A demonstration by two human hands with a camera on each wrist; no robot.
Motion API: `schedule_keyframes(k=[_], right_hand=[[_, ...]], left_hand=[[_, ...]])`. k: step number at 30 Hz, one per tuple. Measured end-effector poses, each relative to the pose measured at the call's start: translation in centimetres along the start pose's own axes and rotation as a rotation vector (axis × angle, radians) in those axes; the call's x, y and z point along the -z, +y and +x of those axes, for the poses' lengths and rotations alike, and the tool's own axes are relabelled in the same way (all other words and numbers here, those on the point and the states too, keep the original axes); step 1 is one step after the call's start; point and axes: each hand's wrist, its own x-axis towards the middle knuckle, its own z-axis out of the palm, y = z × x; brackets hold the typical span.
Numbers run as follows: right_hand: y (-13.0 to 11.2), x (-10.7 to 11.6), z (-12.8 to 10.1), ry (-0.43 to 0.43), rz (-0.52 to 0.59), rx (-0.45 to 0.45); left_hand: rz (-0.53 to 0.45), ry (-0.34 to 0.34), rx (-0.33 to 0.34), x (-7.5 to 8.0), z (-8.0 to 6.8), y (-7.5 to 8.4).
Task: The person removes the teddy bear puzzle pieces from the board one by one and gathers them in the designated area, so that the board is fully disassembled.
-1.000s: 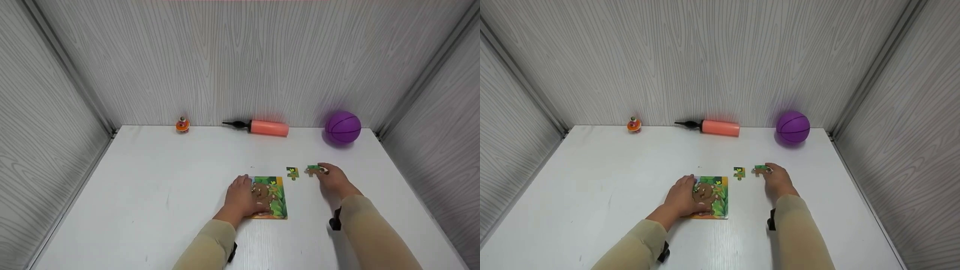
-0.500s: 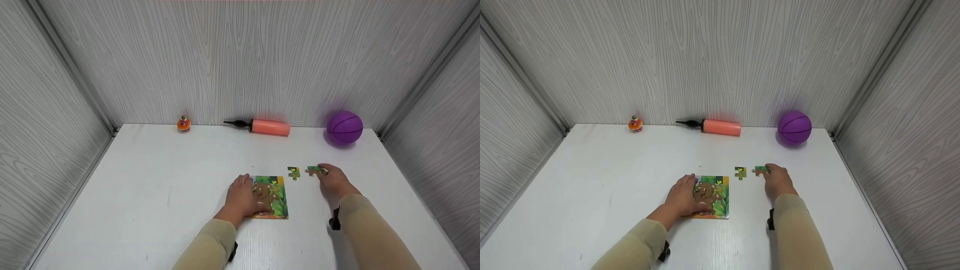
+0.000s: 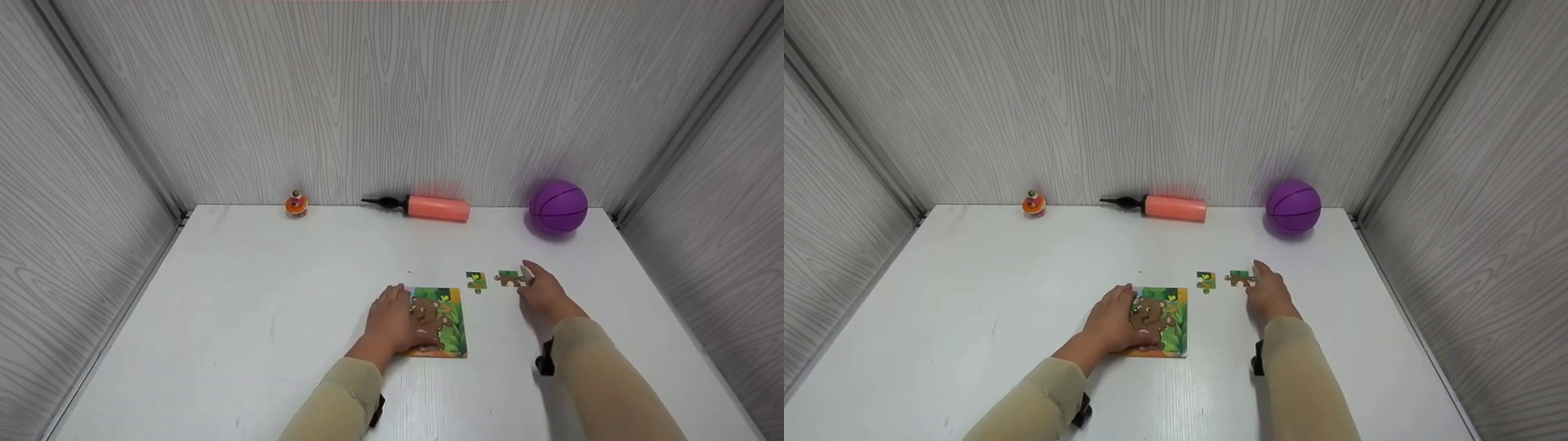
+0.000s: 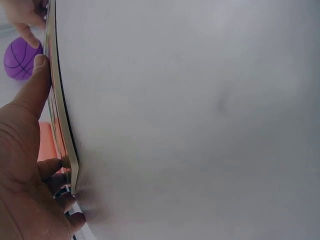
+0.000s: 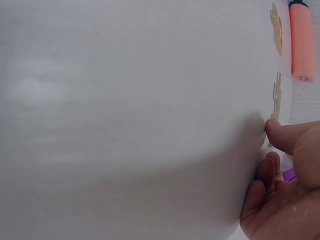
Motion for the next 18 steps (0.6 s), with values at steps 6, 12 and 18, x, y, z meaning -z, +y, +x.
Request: schedule_keyframes(k=[6, 12, 18], right_hand=[[-0.4, -0.3, -0.1, 0.007, 0.053, -0.029], [-2.7, -1.0, -0.6, 0.075, 0.059, 0.017], [-6.6, -2.2, -1.1, 0.118, 0.058, 0.161]], left_hand=[[-0.081, 0.006, -0.001, 0.4, -0.1, -0.4], [-0.131, 0.009, -0.028, 1.4, -0.5, -1.6], [-0.117, -0.052, -0.006, 2.0, -0.7, -2.4]])
